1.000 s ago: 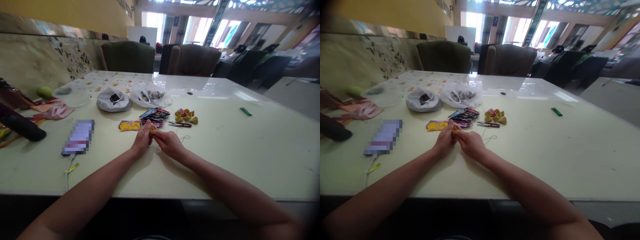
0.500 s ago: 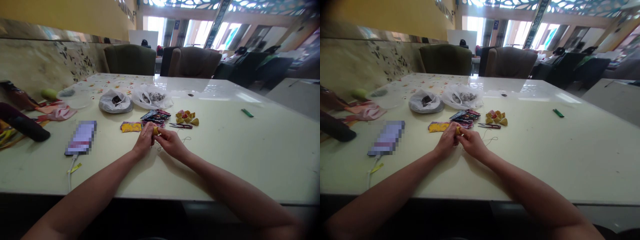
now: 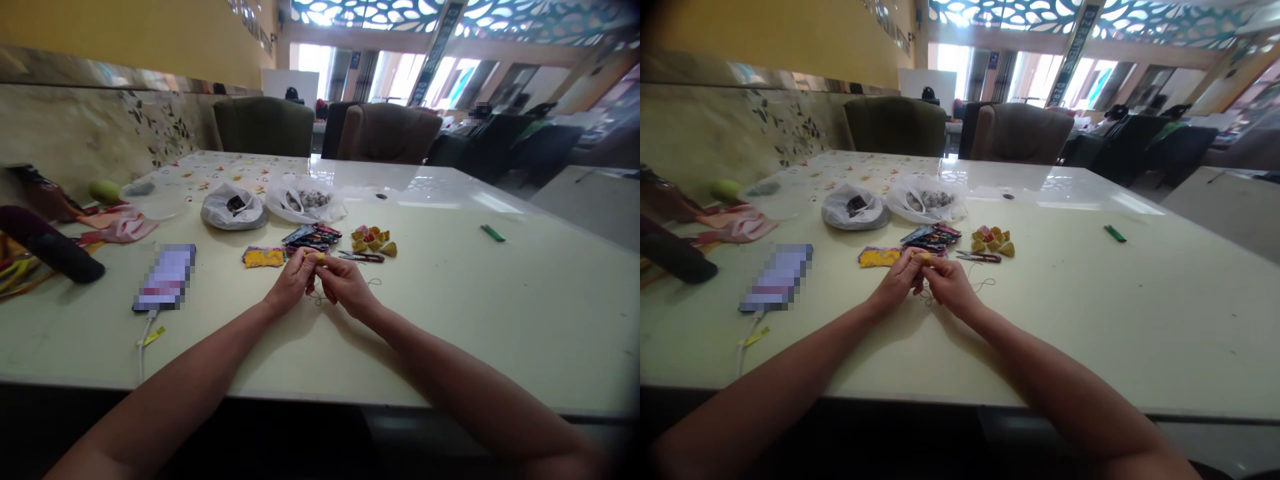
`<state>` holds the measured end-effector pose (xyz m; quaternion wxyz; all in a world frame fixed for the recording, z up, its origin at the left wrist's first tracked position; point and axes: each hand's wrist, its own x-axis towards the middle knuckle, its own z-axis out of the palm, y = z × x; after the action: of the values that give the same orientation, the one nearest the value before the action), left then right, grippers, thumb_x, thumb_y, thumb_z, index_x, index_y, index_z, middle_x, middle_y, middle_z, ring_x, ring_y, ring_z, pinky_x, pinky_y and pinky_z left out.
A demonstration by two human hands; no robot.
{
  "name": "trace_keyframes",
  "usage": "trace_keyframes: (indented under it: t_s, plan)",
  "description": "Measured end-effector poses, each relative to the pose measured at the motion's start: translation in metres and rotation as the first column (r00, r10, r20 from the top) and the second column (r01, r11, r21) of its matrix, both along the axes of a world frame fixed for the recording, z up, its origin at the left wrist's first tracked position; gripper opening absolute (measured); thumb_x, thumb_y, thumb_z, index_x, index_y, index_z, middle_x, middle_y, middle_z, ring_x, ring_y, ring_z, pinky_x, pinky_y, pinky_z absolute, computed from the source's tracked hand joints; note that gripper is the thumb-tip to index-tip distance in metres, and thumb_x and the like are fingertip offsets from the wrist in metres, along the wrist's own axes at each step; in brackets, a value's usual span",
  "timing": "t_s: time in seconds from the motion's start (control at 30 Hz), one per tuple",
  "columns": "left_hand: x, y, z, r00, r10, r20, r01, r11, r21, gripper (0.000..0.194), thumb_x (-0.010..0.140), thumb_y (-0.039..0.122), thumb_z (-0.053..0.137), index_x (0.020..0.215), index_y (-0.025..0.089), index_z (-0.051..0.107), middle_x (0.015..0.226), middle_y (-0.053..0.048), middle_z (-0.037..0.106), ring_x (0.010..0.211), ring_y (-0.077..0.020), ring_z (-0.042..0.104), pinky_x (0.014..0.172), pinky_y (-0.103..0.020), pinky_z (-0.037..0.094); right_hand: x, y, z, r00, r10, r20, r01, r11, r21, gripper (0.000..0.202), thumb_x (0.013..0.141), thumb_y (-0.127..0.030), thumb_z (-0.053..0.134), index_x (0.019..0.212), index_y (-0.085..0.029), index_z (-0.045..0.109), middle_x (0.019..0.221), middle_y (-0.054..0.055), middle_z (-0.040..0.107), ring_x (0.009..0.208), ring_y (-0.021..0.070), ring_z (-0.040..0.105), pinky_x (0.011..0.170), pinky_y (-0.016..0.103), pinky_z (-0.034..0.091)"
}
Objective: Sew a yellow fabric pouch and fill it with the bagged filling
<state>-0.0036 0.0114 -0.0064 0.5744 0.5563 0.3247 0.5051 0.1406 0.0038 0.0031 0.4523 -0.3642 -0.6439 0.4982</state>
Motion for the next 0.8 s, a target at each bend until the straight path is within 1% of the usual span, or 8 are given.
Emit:
trace_keyframes:
  t_s: [0.1,0.27,0.37,0.47,0.53,0.63,0.73,0.8]
  plan:
    - [-0.0011,0.0014,-0.0003,1.0,0.013,-0.01,-0.012,1.0,0.022,0.049,0.089,0.064,0.06,0.104,0.019,0.052,0.064,0.006,0.049,0.048,-0.009,0.045,0.045,-0.021,0.04,-0.0003,0.0016,0.0011,0.999,0.017,-0.037,-0.018,1.0,-0.025,0.03,0.087,-0.041,0.065,0.102,-0.016,0.071,0.056,-0.004,0.063,0.034,0.0051,0.038,0.033,0.018,0.029]
    - [-0.001,0.0016,0.003,0.999,0.003,0.04,-0.003,1.0,0.006,0.048,0.088,0.059,0.064,0.111,0.019,0.051,0.073,0.004,0.053,0.051,-0.0079,0.047,0.048,-0.021,0.041,0.0008,0.0022,0.007,0.994,-0.045,-0.098,0.042,0.999,-0.029,0.03,0.083,-0.041,0.072,0.098,-0.015,0.07,0.057,-0.004,0.063,0.035,0.0041,0.036,0.033,0.018,0.028]
    - [-0.0015,0.0002,0.0061,1.0,-0.005,0.005,0.004,1.0,0.026,0.048,0.09,0.058,0.063,0.113,0.019,0.05,0.068,0.006,0.049,0.05,-0.0077,0.045,0.046,-0.02,0.038,0.0007,0.0001,0.0057,0.982,0.037,-0.187,-0.066,0.986,-0.152,0.029,0.082,-0.043,0.074,0.092,-0.017,0.065,0.057,-0.004,0.064,0.035,0.0041,0.035,0.032,0.018,0.028]
    - [-0.0015,-0.0004,0.007,1.0,-0.026,0.015,0.026,0.999,0.042,0.052,0.087,0.059,0.066,0.114,0.019,0.048,0.072,0.006,0.051,0.051,-0.0074,0.046,0.048,-0.021,0.039,0.0008,-0.0008,0.0033,0.945,0.092,-0.314,-0.181,0.947,-0.266,0.03,0.081,-0.045,0.075,0.083,-0.018,0.06,0.045,-0.008,0.052,0.034,0.0045,0.03,0.032,0.017,0.027]
    - [-0.0011,0.0003,0.0057,0.997,-0.027,0.067,0.025,0.999,0.027,0.055,0.086,0.06,0.068,0.116,0.02,0.047,0.076,0.005,0.052,0.053,-0.0075,0.048,0.05,-0.022,0.042,0.0012,-0.0007,0.0032,0.93,0.079,-0.36,-0.193,0.937,-0.293,0.03,0.08,-0.044,0.076,0.081,-0.019,0.06,0.042,-0.01,0.045,0.034,0.0046,0.028,0.032,0.017,0.024]
    - [-0.0009,0.0022,0.0027,0.997,-0.031,0.07,0.029,0.999,0.022,0.05,0.087,0.061,0.065,0.109,0.018,0.051,0.071,0.006,0.048,0.053,-0.0078,0.046,0.05,-0.022,0.045,0.002,-0.0009,0.0052,0.928,0.051,-0.368,-0.163,0.946,-0.28,0.029,0.081,-0.043,0.076,0.088,-0.018,0.063,0.043,-0.01,0.044,0.036,0.0046,0.028,0.033,0.016,0.023]
    - [-0.002,0.004,0.0011,0.999,-0.031,-0.031,0.033,0.996,0.086,0.049,0.088,0.066,0.061,0.094,0.018,0.051,0.064,0.007,0.043,0.049,-0.0075,0.043,0.045,-0.021,0.042,0.0026,-0.0024,0.0077,0.936,0.077,-0.342,-0.171,0.952,-0.252,0.031,0.083,-0.041,0.075,0.1,-0.017,0.067,0.043,-0.011,0.043,0.036,0.0047,0.029,0.034,0.017,0.023]
    - [-0.0032,0.0049,0.0011,0.997,-0.006,-0.082,0.015,0.993,0.117,0.051,0.087,0.068,0.059,0.092,0.018,0.05,0.062,0.008,0.044,0.046,-0.0073,0.042,0.042,-0.021,0.038,0.003,-0.0039,0.0085,0.934,0.112,-0.338,-0.207,0.943,-0.259,0.037,0.083,-0.04,0.076,0.11,-0.017,0.067,0.045,-0.01,0.045,0.036,0.0049,0.029,0.034,0.017,0.024]
